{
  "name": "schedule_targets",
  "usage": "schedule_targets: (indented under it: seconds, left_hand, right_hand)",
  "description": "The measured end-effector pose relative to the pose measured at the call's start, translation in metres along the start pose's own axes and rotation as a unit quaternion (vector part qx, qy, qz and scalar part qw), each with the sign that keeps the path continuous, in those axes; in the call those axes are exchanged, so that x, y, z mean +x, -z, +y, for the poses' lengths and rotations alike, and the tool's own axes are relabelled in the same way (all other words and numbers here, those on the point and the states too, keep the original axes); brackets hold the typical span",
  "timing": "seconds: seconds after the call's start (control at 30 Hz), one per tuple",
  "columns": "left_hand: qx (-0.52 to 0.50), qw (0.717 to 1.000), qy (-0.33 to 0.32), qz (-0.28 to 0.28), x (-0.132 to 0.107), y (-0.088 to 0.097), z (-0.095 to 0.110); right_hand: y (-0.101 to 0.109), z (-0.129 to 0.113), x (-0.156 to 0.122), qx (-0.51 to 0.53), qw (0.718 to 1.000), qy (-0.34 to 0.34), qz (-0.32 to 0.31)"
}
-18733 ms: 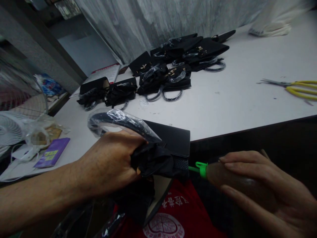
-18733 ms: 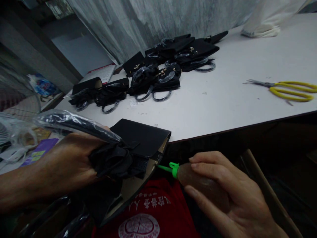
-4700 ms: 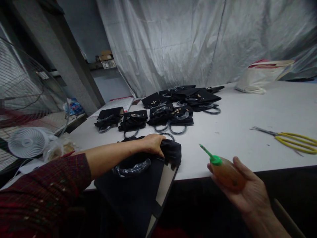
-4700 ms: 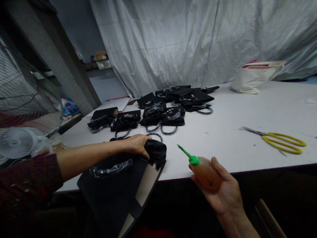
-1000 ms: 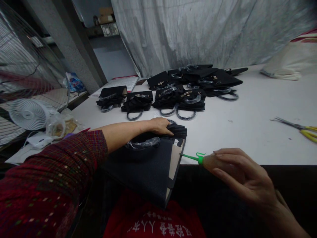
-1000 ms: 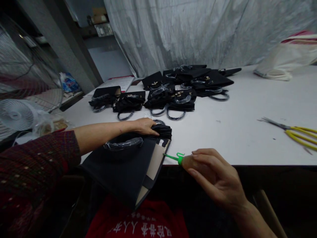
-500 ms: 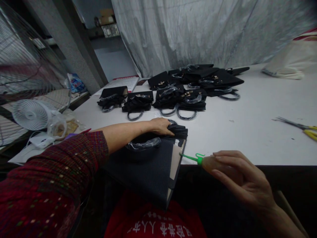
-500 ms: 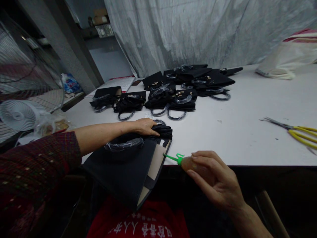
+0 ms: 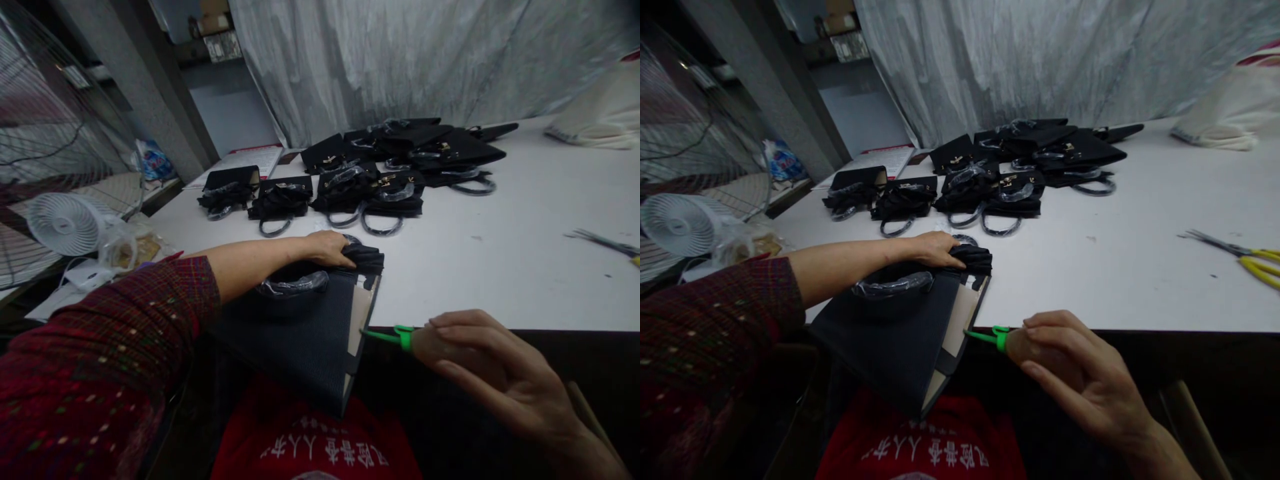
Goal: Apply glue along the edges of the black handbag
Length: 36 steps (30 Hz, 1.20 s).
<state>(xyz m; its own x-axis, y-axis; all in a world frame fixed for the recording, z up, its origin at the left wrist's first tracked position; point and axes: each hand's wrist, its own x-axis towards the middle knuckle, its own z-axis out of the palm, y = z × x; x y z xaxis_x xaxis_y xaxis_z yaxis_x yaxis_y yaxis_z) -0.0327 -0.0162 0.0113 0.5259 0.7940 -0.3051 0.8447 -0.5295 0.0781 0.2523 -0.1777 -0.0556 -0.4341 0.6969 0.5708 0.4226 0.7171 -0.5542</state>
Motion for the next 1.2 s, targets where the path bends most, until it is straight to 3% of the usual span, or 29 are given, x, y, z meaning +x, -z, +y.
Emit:
schedule_targets:
  seconds: [0.1, 0.23, 0.4, 0.57, 0.7, 0.83, 1.0, 1.13, 1.2]
  left_hand:
    - [-0.003, 1.000, -0.005, -0.002, -0.001, 0.001, 0.000]
    - [-0.011, 1.000, -0.014, -0.001, 0.000, 0.000, -0.001]
    - [-0.009, 1.000, -0.020, 0.008, 0.002, -0.003, -0.005]
    - [-0.017, 1.000, -0.020, 0.007, 0.001, -0.003, -0.004]
    - [-0.025, 1.000, -0.010, 0.004, 0.000, -0.001, -0.002]
    - [-0.024, 1.000, 0.000, -0.001, 0.000, -0.001, -0.002]
    - [-0.028, 1.000, 0.004, 0.005, 0.000, -0.002, -0.002]
    - [-0.018, 1.000, 0.001, 0.010, 0.000, -0.004, -0.003]
    - [-0.008, 1.000, 0.003, 0.018, 0.000, -0.005, -0.003]
  right_hand:
    - [-0.001, -0.013, -0.007, 0.001, 1.000, -0.014, 0.026]
    - [-0.002, -0.021, -0.007, 0.024, 0.999, -0.031, -0.020]
    - [-0.002, -0.014, -0.003, 0.007, 0.998, -0.039, 0.050]
    - [-0.002, -0.020, -0.004, 0.025, 0.999, -0.013, -0.033]
    - [0.000, -0.027, -0.005, 0.008, 0.999, -0.035, -0.002]
    - [0.003, -0.029, -0.006, 0.007, 0.999, -0.014, -0.042]
    - [-0.001, -0.029, -0.009, 0.029, 0.997, -0.068, 0.019]
    - [-0.004, -0.031, -0.011, 0.045, 0.998, -0.037, -0.017]
    - [-0.003, -0.034, -0.012, 0.041, 0.998, -0.056, -0.005]
